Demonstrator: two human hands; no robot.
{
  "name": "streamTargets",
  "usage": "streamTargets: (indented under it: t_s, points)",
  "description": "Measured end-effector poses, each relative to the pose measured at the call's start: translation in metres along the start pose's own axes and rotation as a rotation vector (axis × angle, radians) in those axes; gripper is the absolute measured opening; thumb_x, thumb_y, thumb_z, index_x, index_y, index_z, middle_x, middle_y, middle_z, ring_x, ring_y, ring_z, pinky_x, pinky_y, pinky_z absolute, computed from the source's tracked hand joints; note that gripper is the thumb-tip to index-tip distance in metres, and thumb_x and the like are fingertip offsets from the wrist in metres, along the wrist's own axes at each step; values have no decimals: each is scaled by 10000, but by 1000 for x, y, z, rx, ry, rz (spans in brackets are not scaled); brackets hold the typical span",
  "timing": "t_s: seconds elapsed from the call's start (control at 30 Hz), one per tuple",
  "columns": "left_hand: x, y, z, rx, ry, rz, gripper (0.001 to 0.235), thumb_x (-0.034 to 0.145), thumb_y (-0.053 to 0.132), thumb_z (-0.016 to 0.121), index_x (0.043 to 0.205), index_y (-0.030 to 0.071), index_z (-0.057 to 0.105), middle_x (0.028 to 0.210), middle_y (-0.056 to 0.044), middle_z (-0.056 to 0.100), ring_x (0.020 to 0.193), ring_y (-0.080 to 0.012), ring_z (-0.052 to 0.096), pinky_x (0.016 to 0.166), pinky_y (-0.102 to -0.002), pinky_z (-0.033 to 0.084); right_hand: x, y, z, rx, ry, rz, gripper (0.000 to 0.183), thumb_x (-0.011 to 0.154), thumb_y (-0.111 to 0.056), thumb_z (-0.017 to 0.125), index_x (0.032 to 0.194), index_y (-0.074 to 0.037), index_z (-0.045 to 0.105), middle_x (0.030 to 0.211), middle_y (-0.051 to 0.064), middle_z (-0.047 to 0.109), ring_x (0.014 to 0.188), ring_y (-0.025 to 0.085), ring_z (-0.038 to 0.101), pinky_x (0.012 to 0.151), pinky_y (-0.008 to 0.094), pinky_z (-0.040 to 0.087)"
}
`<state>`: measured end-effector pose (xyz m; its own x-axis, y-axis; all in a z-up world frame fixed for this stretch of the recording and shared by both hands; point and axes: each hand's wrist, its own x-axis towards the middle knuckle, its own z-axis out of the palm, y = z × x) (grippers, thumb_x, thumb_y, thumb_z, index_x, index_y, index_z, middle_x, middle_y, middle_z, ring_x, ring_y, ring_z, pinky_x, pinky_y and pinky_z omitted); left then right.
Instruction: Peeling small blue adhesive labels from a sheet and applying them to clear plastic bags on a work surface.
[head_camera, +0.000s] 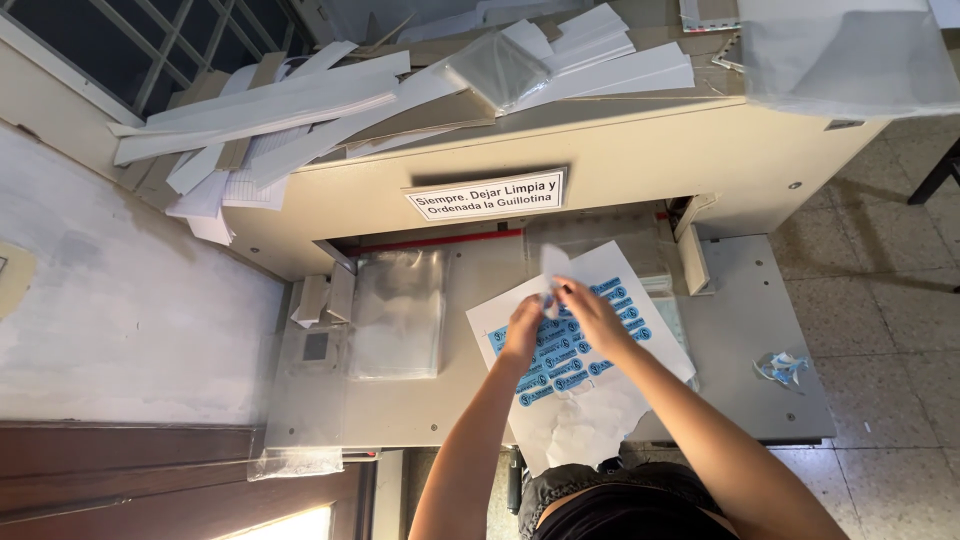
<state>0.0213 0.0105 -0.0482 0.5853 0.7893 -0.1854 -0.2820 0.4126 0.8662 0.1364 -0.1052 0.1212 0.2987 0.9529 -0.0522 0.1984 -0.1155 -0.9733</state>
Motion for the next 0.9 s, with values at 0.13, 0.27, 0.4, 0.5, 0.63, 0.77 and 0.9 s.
streamTargets:
  t_s: [0.13, 0.27, 0.4, 0.5, 0.63, 0.77, 0.9]
  points:
    - [-12, 5, 5, 185, 62, -116, 243, 1000, 351, 681, 1004, 113, 731, 951, -73, 746, 998, -170, 678, 994, -348, 528, 1, 17, 16, 64, -40, 73, 627, 1122, -508, 299, 1498, -43, 487, 1451, 298, 536, 1313, 443, 537, 1087, 541, 440]
    - [-15, 14, 6, 92, 173, -222, 257, 1051, 307, 599, 1041, 94, 742, 896, -99, 772, 801, -197, 716, 811, -325, 574, 3, -2, -3, -71, 242, 49, 548, 1142, -430, 319, 1370, 17, 540, 1272, 294, 612, 1189, 398, 613, 1027, 510, 493]
    - [-52, 73, 41, -184, 213, -268, 271, 1043, 294, 519, 1117, 97, 691, 915, -93, 745, 742, -178, 613, 733, -285, 472, 1, -9, -25, -435, 325, -36, 344, 1095, -118, 401, 1297, 82, 595, 1262, 314, 620, 1242, 448, 573, 1079, 548, 434]
    - [-45, 79, 33, -244, 234, -346, 293, 970, 379, 557, 824, 152, 670, 705, -4, 688, 577, -95, 583, 411, -156, 295, 11, 68, -14, -677, 119, -221, 448, 1059, -151, 431, 1499, -89, 491, 1573, 199, 423, 1492, 373, 308, 1222, 543, 212]
    - [-42, 85, 29, -356, 269, -369, 317, 969, 404, 524, 741, 186, 560, 649, -23, 634, 616, -124, 637, 427, -137, 237, 3, 115, -9, -1026, 89, -334, 497, 1098, -281, 378, 1579, -155, 375, 1709, 92, 227, 1556, 291, 177, 1243, 515, 59]
    - [-38, 74, 13, -514, 339, -372, 358, 972, 402, 574, 692, 188, 509, 727, -39, 702, 761, -169, 705, 451, -124, 249, 3, 117, -9, -1072, 45, -243, 506, 1108, -363, 293, 1597, -245, 346, 1719, 40, 205, 1568, 265, 148, 1249, 511, 22]
    - [-48, 70, -4, -608, 462, -291, 375, 982, 327, 588, 672, 143, 486, 542, -70, 509, 875, -265, 764, 569, -214, 474, 10, 127, -9, -1139, 8, -178, 542, 1092, -489, 211, 1619, -369, 263, 1735, -22, 113, 1578, 243, 79, 1242, 521, -3]
